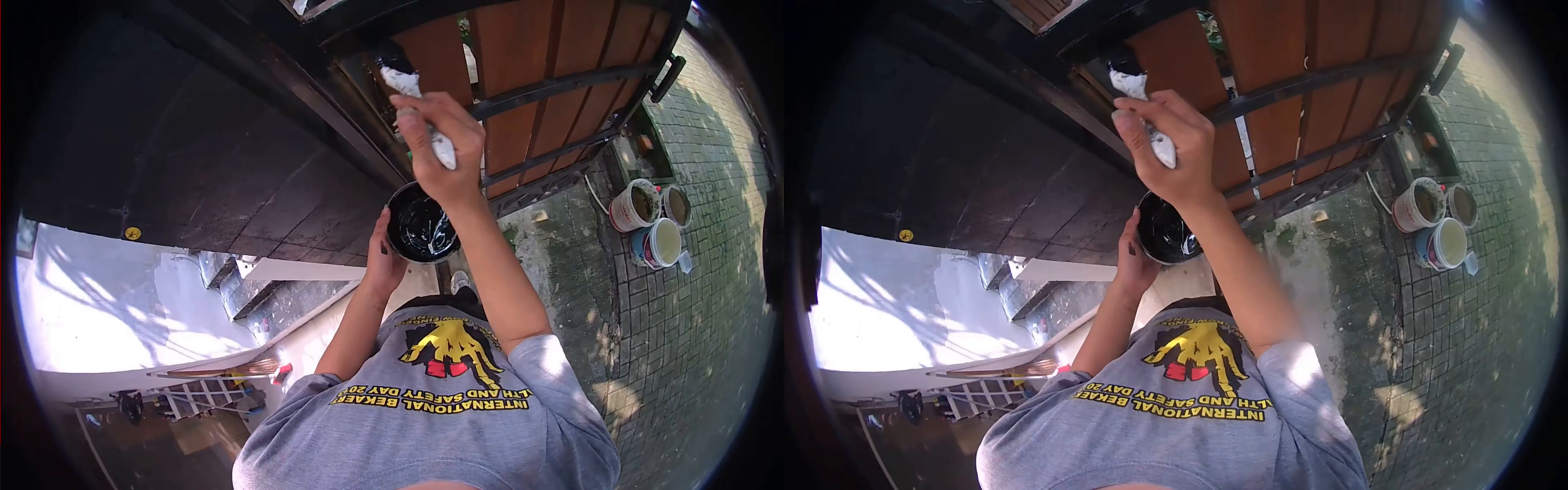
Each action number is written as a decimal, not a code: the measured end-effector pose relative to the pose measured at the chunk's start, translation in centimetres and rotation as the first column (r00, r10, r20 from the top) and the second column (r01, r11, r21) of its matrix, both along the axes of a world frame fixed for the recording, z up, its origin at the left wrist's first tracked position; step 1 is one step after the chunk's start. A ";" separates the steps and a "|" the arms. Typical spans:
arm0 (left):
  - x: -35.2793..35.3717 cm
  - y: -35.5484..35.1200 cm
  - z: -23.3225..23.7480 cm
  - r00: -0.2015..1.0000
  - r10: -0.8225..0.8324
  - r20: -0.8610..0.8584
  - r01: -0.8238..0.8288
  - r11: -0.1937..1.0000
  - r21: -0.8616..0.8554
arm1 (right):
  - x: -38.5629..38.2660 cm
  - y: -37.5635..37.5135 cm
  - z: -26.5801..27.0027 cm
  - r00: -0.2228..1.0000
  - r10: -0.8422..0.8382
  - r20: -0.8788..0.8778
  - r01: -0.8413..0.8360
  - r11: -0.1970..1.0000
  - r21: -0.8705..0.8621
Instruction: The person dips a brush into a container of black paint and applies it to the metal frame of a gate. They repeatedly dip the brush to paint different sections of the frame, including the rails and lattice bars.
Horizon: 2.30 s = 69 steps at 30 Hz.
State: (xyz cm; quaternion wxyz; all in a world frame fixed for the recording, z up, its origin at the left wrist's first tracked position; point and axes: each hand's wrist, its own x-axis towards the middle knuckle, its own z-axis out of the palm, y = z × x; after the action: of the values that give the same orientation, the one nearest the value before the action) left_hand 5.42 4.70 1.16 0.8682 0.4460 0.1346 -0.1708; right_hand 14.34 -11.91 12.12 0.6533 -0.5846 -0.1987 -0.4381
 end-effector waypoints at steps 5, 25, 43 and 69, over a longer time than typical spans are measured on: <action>-1.1 0.2 -0.3 0.997 0.075 -0.022 -0.075 0.997 -0.001 | -0.2 2.1 0.2 0.998 -0.061 0.018 0.060 0.995 0.075; -0.8 -0.6 0.0 0.991 0.132 -0.003 -0.132 0.991 -0.026 | 1.0 2.0 -0.6 0.996 0.082 -0.019 -0.075 0.968 0.241; -1.2 1.2 -1.0 0.982 0.189 -0.019 -0.190 0.977 -0.100 | 0.5 4.7 -0.4 0.998 -0.052 -0.029 0.057 0.979 0.198; 0.9 1.0 -0.1 0.983 0.167 0.078 -0.161 0.984 -0.078 | -4.9 -3.1 0.9 0.832 0.428 -0.352 -0.440 0.897 0.052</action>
State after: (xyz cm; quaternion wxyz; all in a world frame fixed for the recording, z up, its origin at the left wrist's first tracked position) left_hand 6.33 5.68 1.10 0.8997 0.4088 0.1279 -0.0844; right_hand 9.41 -15.01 13.00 0.7512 -0.6036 -0.2119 -0.1628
